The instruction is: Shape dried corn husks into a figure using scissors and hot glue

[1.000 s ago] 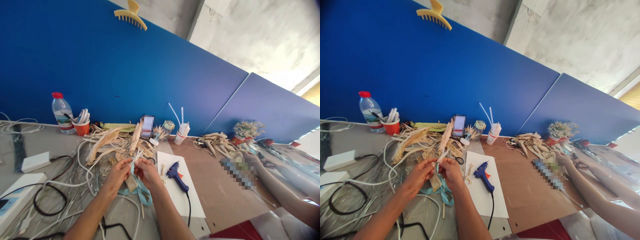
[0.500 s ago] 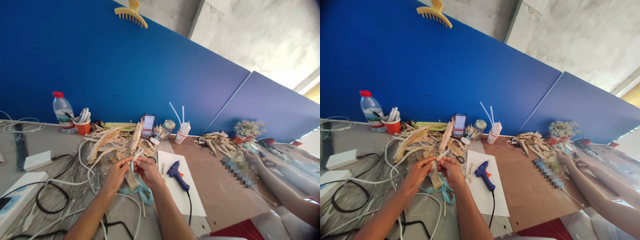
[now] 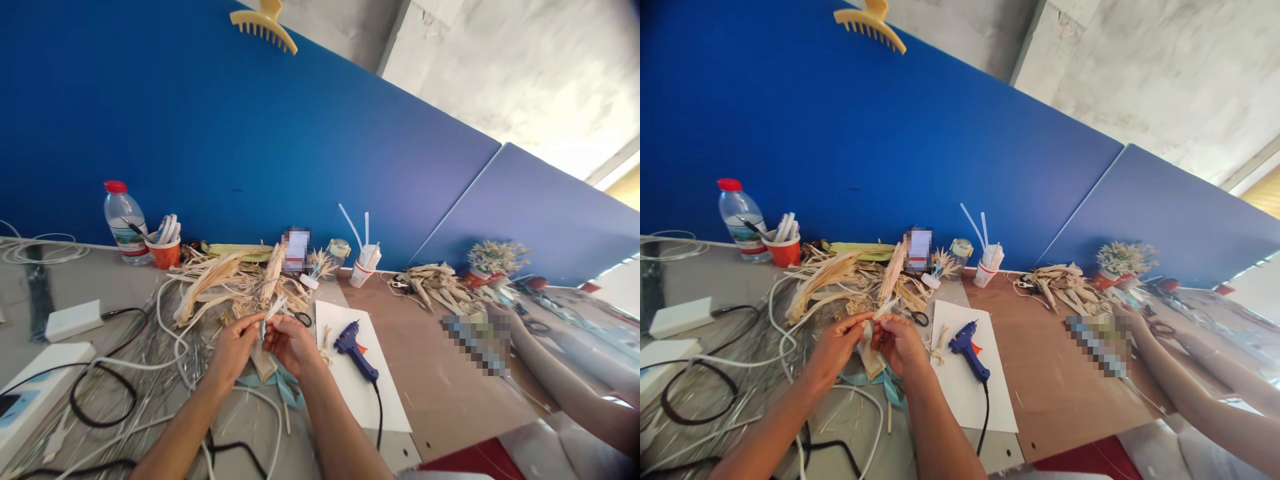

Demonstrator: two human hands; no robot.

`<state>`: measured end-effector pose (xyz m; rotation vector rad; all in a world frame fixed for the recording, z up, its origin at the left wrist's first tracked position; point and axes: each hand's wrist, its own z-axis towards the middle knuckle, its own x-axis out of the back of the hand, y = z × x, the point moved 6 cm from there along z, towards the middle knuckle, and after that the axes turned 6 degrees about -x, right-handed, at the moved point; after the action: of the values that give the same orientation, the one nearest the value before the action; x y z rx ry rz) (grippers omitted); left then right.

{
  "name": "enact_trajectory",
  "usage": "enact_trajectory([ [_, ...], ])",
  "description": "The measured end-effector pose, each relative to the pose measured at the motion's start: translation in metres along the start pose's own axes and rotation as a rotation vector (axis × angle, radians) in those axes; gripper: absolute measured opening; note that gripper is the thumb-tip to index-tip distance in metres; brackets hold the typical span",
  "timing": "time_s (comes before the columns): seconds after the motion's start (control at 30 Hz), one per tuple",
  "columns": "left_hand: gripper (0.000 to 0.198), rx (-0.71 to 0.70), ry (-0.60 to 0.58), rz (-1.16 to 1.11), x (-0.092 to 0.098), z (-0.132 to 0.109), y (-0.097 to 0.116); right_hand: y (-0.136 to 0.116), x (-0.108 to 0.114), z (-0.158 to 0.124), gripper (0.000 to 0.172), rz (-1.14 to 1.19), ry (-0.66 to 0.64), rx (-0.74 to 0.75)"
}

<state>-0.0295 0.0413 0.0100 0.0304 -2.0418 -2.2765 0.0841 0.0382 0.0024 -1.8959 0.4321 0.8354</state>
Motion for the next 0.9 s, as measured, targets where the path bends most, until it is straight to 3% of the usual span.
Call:
enact_trajectory([
  [0.23,0.038,0.040,0.013,-0.040,0.002,0.002,-0.007,0.004,0.009,0.004,0.007,0.056,0.045,-0.058],
  [0.33,0.042,0.102,0.016,-0.125,0.000,0.001,-0.007,0.006,0.011,0.005,0.022,0.113,0.077,-0.113],
  [0.47,0.044,0.181,-0.020,-0.241,-0.006,-0.002,-0.004,-0.006,0.013,0.005,0.032,0.126,0.090,-0.026],
  [0.57,0.041,0.211,-0.073,-0.285,-0.011,-0.004,-0.004,-0.011,0.016,0.005,0.042,0.111,0.090,-0.039],
  [0.73,0.035,0.227,-0.148,-0.346,-0.016,-0.006,-0.006,-0.006,0.020,0.004,0.031,0.095,0.085,-0.176],
  [0.9,0.031,0.272,-0.186,-0.482,-0.019,-0.009,-0.006,-0.004,0.013,0.001,0.021,0.176,-0.002,-0.223],
])
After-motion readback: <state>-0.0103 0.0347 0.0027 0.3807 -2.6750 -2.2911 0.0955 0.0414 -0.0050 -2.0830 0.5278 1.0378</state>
